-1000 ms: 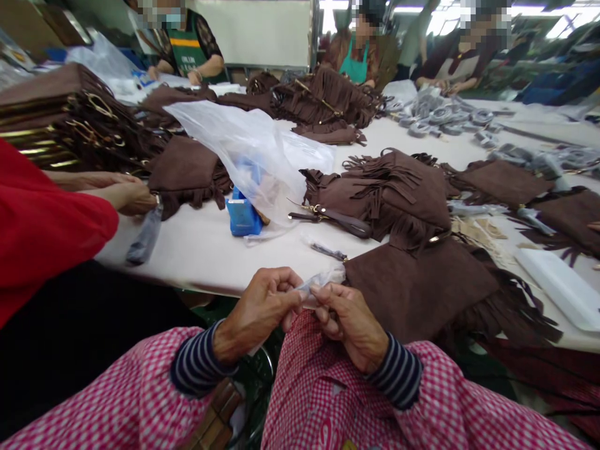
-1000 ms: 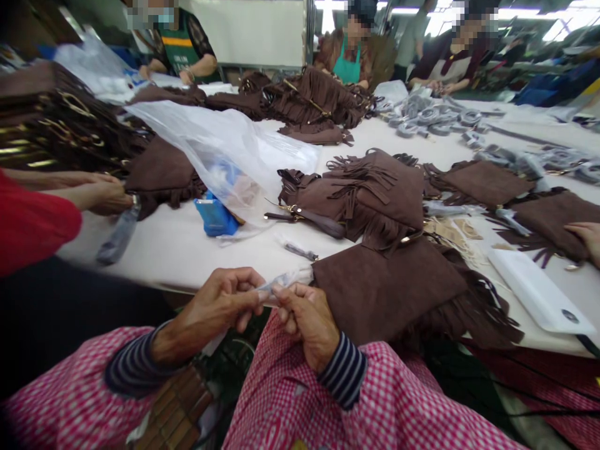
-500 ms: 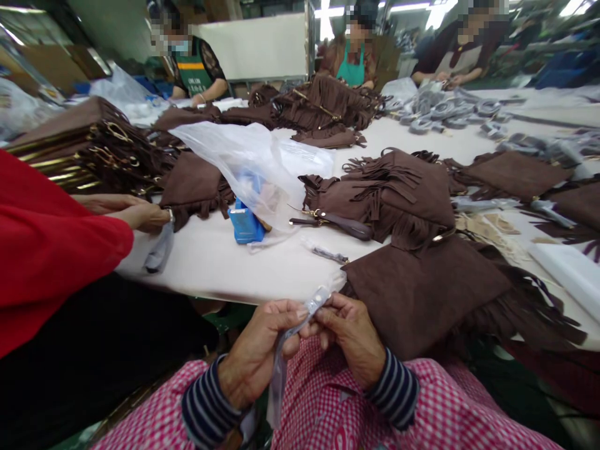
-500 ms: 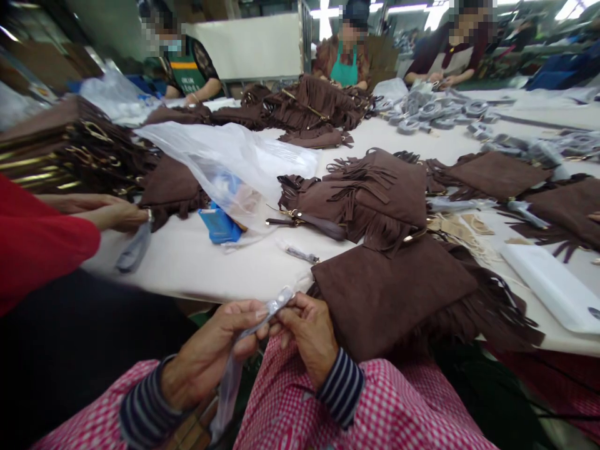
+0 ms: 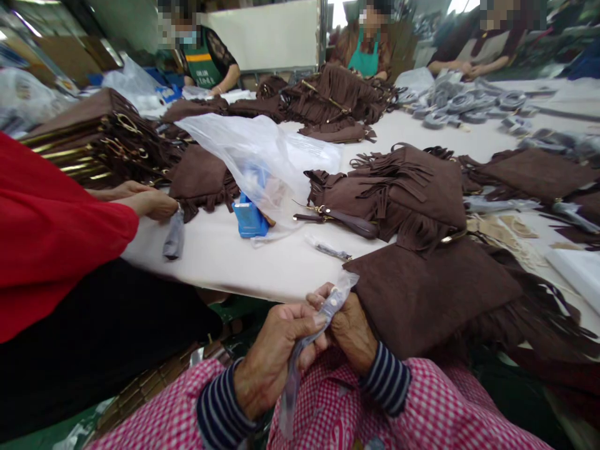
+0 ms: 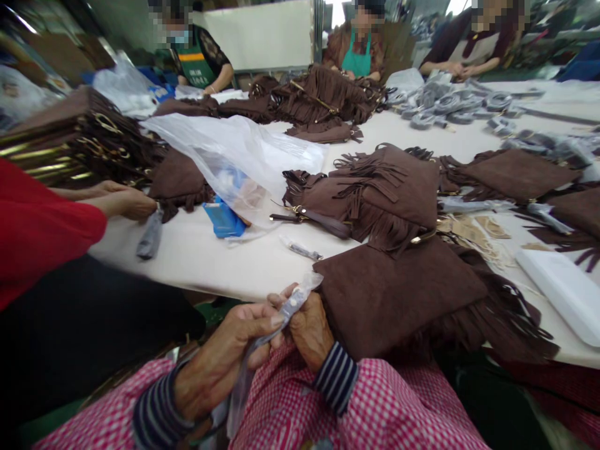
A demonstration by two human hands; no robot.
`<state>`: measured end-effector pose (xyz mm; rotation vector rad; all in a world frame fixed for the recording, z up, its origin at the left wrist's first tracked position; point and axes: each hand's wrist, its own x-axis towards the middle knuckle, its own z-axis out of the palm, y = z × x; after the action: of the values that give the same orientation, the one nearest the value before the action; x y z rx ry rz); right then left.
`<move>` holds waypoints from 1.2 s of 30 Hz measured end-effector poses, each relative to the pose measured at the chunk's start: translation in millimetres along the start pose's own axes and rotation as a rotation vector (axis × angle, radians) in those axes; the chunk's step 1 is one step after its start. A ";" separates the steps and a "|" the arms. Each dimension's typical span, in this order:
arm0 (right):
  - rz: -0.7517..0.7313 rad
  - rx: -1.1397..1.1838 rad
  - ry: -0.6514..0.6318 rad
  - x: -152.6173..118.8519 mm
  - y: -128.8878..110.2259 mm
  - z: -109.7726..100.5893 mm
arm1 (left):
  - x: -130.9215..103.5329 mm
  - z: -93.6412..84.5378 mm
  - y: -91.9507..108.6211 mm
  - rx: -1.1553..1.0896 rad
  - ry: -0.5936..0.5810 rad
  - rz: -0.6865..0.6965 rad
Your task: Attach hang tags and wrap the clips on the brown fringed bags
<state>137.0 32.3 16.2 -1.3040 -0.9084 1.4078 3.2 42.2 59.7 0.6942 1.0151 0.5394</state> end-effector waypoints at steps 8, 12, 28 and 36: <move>0.168 0.090 -0.147 -19.1 -1.3 -12.4 | -1.2 -15.2 -0.3 0.928 0.250 0.573; 0.315 0.379 -0.110 -24.4 -16.7 -9.6 | -6.0 -23.9 -10.6 1.543 0.249 0.918; 0.141 0.362 -0.087 -7.9 8.9 -1.7 | 2.4 -21.5 -1.4 0.763 0.118 0.489; 0.329 0.339 -0.099 -10.4 5.8 -5.6 | 4.4 -23.9 -22.9 0.385 0.193 0.417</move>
<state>141.0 20.3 12.5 -1.1659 -0.4995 1.8057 -14.3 36.3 31.8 1.2296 1.1753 0.7932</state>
